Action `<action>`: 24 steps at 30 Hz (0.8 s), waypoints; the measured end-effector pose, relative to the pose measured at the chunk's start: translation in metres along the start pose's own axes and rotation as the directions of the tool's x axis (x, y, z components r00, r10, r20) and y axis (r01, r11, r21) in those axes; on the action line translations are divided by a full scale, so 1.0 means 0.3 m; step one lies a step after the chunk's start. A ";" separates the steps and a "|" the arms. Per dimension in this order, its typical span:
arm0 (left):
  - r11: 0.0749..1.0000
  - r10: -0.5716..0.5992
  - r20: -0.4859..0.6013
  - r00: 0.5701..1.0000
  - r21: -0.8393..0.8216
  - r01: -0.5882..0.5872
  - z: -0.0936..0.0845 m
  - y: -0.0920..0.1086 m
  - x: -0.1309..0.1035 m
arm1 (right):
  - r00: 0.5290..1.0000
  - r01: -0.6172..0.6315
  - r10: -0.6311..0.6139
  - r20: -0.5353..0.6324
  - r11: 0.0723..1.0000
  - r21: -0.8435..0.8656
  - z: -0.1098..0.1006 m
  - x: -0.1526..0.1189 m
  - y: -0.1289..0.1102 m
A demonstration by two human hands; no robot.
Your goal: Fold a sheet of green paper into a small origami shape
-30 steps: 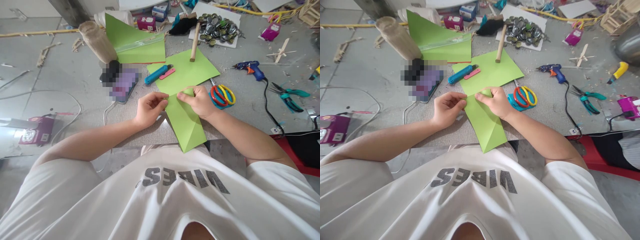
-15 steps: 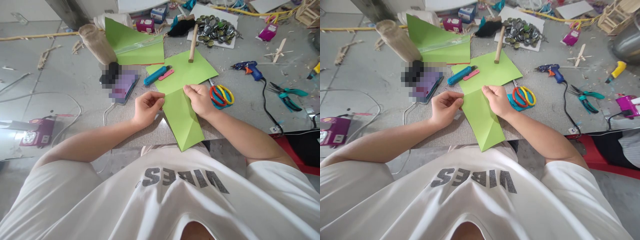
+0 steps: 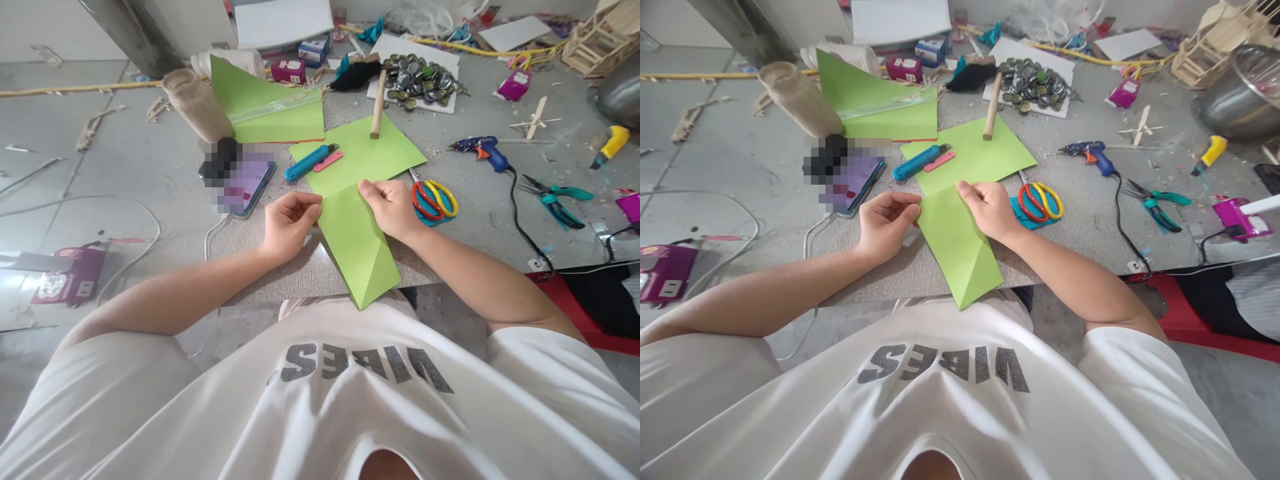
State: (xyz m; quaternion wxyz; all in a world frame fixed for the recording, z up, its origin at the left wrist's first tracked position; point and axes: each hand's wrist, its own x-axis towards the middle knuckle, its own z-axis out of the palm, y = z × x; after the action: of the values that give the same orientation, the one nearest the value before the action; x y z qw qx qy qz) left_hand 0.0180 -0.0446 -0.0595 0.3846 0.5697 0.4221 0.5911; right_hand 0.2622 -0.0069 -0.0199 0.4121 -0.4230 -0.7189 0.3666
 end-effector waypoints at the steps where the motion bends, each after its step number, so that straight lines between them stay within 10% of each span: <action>1: 1.000 0.006 -0.012 1.000 -0.001 -0.006 0.001 0.000 0.001 | 1.000 0.002 -0.002 0.005 1.000 0.002 -0.001 0.001 -0.001; 24: 0.997 0.073 -0.141 0.987 0.031 -0.069 -0.022 -0.042 0.030 | 0.994 -0.029 0.046 0.100 0.985 -0.169 -0.022 0.005 0.015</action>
State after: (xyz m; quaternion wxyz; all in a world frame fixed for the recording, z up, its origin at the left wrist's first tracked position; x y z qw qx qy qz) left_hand 0.0105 -0.0323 -0.0680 0.3249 0.5458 0.4355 0.6379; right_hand 0.2689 -0.0026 -0.0208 0.3304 -0.4501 -0.7593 0.3341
